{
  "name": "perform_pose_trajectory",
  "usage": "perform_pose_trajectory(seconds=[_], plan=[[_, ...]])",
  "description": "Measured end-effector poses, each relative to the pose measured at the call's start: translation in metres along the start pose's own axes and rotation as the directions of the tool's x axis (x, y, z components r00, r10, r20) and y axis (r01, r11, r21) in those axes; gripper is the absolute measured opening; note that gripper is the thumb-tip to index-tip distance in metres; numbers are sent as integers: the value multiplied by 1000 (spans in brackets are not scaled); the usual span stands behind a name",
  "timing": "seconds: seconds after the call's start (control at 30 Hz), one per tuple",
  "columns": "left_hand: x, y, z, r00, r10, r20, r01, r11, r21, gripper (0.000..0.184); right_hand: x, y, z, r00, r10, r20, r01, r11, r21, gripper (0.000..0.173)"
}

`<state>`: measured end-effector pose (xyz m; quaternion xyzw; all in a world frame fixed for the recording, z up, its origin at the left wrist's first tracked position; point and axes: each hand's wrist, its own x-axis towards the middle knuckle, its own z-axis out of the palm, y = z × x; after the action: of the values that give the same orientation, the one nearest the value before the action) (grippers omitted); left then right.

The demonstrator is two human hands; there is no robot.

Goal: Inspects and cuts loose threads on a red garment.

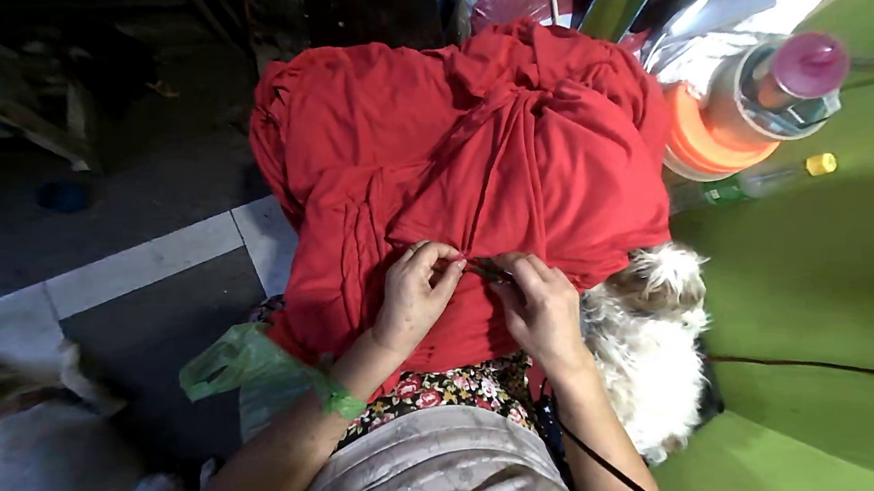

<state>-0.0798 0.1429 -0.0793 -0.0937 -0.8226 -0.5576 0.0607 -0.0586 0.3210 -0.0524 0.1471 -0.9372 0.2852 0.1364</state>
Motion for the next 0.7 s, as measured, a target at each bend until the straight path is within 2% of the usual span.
perform_pose_trajectory(seconds=[0.1,0.3,0.47,0.7], plan=[[-2,-2,1,997,72,-28,-71,997,21,12,4,-3,2,1000,-14,-12,14,999,-42,18],[-2,-5,3,983,154,-96,-148,987,61,9,15,8,4,986,-167,-19,165,984,-67,18],[0,-6,8,948,282,-146,-264,956,128,4,20,10,2,980,-196,32,198,978,-66,19],[1,-8,7,960,248,-130,-231,964,134,5,29,23,5,953,-299,52,300,953,-26,20]])
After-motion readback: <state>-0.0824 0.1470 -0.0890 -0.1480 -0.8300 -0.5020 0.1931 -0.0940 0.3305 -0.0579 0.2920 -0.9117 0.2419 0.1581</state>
